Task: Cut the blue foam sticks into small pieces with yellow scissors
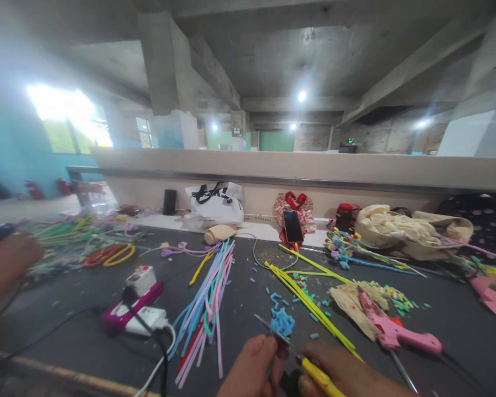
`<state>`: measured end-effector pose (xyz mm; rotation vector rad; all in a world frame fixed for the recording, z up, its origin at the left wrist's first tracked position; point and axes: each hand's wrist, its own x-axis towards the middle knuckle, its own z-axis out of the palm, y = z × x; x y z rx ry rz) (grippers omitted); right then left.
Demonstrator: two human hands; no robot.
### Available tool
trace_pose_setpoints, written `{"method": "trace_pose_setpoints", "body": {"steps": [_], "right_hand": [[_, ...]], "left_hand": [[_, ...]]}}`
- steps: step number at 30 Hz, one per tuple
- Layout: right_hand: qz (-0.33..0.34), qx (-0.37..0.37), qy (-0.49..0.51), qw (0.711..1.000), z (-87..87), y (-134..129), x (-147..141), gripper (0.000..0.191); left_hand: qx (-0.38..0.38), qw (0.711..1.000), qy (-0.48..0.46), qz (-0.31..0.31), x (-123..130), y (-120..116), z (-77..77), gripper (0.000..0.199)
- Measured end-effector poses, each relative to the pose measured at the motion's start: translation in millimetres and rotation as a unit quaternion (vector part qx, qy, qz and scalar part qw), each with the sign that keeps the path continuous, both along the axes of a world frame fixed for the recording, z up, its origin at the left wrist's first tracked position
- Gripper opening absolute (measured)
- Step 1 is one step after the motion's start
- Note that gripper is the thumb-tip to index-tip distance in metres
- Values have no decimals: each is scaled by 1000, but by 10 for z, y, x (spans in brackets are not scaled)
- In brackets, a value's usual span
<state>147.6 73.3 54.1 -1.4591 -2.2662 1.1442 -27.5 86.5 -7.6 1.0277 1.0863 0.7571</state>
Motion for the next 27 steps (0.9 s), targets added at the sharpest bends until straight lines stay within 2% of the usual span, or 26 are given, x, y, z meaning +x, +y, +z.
{"method": "trace_pose_setpoints", "body": {"steps": [4,7,11,17,21,25,27], "right_hand": [[11,2,6,1000,-27,43,21,23],[24,0,27,999,62,28,17,24],[29,-48,31,998,152,16,6,25],[-31,-139,42,989,36,58,18,17],[-83,-169,88,978,102,91,41,9],[-183,-140,137,963,158,133,51,38],[-186,-112,187,958,104,159,31,38]], "left_hand": [[-20,1000,-21,-2,42,32,-44,52],[4,999,-39,0,76,60,-82,54],[-2,998,-58,2,100,94,-103,49],[-19,999,-51,-3,85,89,-28,38],[-35,998,-60,0,66,58,50,39],[-52,995,-79,-2,53,6,129,41],[-42,996,-84,-1,55,-22,175,42]]}}
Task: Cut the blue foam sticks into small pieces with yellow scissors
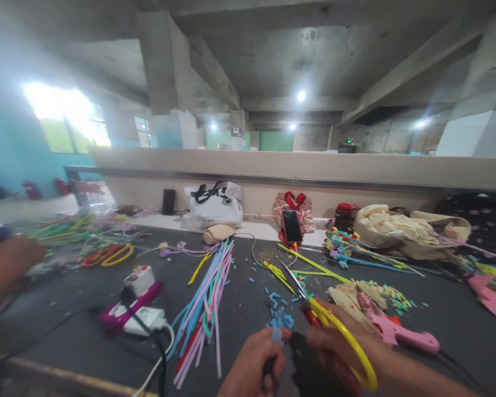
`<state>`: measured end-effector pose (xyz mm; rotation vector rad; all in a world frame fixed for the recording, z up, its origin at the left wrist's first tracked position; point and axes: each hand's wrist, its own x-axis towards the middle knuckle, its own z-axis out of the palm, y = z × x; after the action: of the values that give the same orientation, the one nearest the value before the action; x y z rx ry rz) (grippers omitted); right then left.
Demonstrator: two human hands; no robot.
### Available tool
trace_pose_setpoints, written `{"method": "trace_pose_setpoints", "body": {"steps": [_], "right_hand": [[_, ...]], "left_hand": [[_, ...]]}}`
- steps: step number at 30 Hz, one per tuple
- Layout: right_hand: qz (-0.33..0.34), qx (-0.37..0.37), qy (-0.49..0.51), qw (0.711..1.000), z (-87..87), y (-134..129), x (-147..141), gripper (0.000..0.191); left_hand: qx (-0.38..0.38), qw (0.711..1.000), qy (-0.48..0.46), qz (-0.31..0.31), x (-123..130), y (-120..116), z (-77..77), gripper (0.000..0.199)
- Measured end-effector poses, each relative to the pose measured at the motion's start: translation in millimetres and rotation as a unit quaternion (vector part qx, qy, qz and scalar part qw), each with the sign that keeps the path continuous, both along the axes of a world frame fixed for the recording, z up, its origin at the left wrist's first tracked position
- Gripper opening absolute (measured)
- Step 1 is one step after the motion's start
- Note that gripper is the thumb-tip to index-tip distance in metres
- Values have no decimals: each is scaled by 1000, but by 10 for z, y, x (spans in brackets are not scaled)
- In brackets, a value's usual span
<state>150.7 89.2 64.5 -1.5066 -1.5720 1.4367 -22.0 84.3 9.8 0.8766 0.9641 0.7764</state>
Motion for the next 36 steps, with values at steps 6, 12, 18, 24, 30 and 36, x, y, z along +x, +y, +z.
{"method": "trace_pose_setpoints", "body": {"steps": [6,12,18,24,30,36], "right_hand": [[47,79,170,981,-251,49,-227,30],[26,56,282,957,-253,5,-443,46],[53,11,314,948,-287,-5,-435,44],[88,-8,295,952,-248,44,-309,50],[115,17,154,981,-65,95,-229,43],[121,22,149,981,-16,90,-226,43]], "left_hand": [[58,998,7,-16,42,-49,98,36],[47,998,21,22,106,-72,23,36],[61,998,28,7,130,-44,-54,36],[66,997,34,-21,37,-44,-60,32],[25,989,37,-141,-144,-122,13,55],[79,980,41,-179,-179,-205,87,47]]}}
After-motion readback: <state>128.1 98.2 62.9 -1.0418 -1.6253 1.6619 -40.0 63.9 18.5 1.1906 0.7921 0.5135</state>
